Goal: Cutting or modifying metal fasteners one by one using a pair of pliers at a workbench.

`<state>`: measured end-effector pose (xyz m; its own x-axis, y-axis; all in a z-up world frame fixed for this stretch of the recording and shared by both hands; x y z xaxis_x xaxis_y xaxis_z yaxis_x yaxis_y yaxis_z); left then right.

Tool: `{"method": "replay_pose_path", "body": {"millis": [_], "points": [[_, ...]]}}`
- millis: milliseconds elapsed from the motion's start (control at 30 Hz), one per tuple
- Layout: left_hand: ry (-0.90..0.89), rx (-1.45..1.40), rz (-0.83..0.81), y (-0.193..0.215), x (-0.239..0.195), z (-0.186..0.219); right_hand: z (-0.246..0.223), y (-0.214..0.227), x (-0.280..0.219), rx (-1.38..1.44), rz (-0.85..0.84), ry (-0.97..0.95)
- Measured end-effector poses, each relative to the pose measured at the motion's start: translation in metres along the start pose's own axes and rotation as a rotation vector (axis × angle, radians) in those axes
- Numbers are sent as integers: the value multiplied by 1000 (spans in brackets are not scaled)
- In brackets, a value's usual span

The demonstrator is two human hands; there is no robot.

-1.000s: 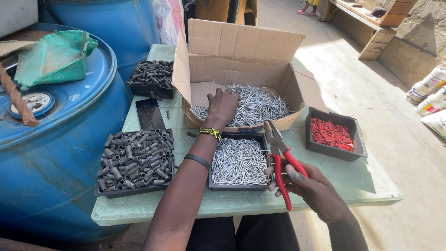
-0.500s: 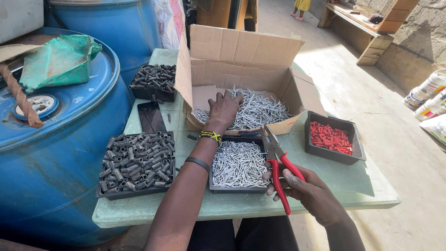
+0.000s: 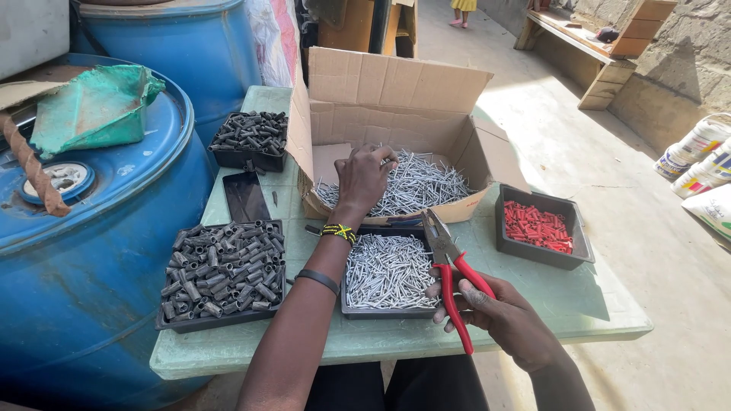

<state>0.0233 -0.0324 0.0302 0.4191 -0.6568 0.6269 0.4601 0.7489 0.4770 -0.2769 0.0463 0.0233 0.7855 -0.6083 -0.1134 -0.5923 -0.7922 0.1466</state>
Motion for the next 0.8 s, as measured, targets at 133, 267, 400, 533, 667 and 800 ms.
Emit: {"method": "replay_pose_path", "body": {"millis": [133,267,400,533,667,800], "points": [[-19,-34,46,4,-2,1,0,-1,-1,0,19,-31],[17,13,-100,-8,-2,-5,1,-1,-1,-4,22,-46],[13,-75,-172,-7,-3,3,2,2,-1,-6,25,-33],[-57,-127,-100,-4,-3,0,6,5,-1,28,26,-57],[-120,-178,-91,6,-8,14,3,4,-2,15,7,2],[-265,-205,-21,29,-22,52,-3,1,-4,130,30,-7]]}}
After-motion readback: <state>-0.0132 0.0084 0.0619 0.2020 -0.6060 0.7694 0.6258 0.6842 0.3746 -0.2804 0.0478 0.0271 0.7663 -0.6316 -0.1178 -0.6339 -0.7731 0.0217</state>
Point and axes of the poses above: each hand's wrist, its own x-axis towards the middle knuckle, its own y-axis out of the back of the hand, z = x × y, the point moved 5 cm from there along x, towards the middle knuckle, and after that the axes turned 14 degrees about -x, right-handed, at the moved point
